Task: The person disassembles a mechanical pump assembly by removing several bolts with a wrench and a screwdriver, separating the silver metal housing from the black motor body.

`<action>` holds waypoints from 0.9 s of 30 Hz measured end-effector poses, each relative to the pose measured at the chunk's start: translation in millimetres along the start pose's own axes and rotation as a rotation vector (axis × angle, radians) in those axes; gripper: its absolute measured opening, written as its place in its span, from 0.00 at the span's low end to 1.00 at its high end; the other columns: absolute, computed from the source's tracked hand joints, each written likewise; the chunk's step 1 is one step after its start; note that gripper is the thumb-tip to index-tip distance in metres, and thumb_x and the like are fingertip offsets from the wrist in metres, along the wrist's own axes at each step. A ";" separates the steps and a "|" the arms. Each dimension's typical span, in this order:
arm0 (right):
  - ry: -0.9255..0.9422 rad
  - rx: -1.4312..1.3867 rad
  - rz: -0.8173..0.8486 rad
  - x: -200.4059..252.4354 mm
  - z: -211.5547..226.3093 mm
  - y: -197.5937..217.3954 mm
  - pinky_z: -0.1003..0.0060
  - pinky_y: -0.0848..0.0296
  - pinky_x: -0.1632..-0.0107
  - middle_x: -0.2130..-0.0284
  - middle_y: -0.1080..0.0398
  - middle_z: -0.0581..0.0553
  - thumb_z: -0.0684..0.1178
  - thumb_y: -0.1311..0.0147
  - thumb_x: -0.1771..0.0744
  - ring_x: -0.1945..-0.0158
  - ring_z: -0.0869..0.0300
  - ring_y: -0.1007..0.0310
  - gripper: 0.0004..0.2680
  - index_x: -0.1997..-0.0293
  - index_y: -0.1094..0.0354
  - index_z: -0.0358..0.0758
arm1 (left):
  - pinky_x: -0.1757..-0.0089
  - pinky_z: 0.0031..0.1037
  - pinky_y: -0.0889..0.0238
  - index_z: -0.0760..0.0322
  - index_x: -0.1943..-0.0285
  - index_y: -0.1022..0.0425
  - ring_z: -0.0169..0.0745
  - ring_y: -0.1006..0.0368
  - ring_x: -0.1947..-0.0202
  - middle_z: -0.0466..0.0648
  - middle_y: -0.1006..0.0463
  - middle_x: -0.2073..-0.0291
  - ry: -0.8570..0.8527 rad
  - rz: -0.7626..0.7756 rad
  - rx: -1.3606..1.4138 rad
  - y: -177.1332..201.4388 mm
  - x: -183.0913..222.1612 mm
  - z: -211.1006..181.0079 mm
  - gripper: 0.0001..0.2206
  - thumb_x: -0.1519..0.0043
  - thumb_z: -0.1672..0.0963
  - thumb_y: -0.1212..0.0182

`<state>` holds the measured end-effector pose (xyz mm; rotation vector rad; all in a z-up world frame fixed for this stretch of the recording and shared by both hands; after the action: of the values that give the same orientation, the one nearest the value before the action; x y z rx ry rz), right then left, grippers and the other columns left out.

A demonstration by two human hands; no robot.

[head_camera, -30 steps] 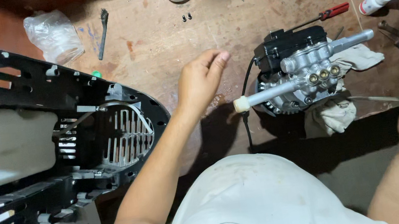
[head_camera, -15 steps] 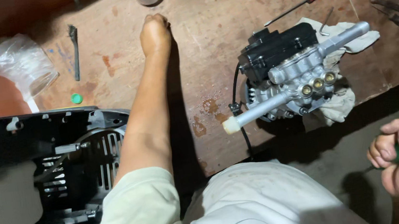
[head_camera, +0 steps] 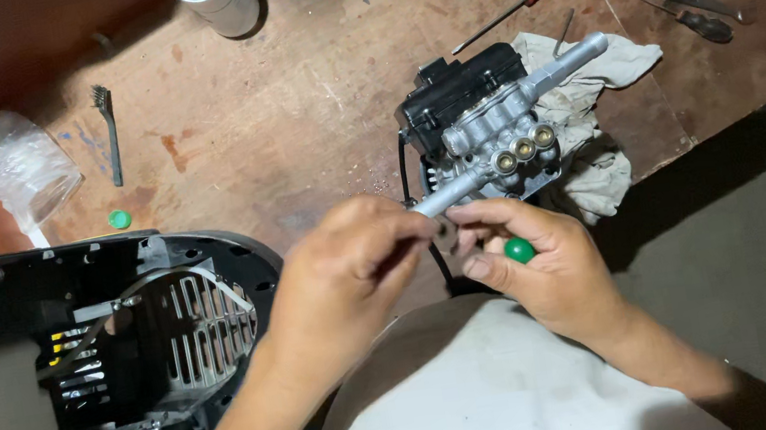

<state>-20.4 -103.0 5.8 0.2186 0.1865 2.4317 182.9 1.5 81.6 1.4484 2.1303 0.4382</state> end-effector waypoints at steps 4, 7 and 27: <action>-0.011 0.046 -0.024 3.7 -24.0 -1.3 0.70 0.22 0.50 0.57 0.14 0.52 0.47 0.26 0.31 0.56 0.68 0.22 0.09 0.46 0.16 0.39 | 0.45 0.36 0.20 0.63 0.44 0.15 0.49 0.14 0.48 0.51 0.13 0.51 -0.007 0.132 0.163 -45.9 15.4 -12.4 0.04 0.25 0.61 0.31; -0.187 -0.136 -0.074 16.0 -54.1 6.1 0.71 0.23 0.49 0.59 0.17 0.51 0.45 0.27 0.30 0.55 0.68 0.23 0.08 0.46 0.16 0.37 | 0.44 0.35 0.23 0.53 0.40 0.13 0.45 0.14 0.47 0.44 0.10 0.50 0.104 0.130 0.187 -64.1 19.7 6.3 0.08 0.27 0.57 0.28; 0.320 1.133 -0.131 -23.1 15.7 87.6 0.54 0.19 0.44 0.53 0.15 0.48 0.46 0.24 0.29 0.47 0.51 0.15 0.05 0.50 0.16 0.46 | 0.49 0.30 0.18 0.75 0.31 0.14 0.42 0.14 0.52 0.58 0.08 0.47 0.791 0.060 1.069 -96.6 48.4 41.7 0.17 0.27 0.60 0.32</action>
<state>-54.3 -183.2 35.3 0.2825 1.6444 1.9496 120.0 9.1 -15.4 2.1186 3.2219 -0.2450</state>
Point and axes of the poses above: each hand's wrist, its own x-axis away from the middle knuckle, its own y-axis out of the back of the hand, z = x × y, the point moved 8 cm from there along -x, towards the middle knuckle
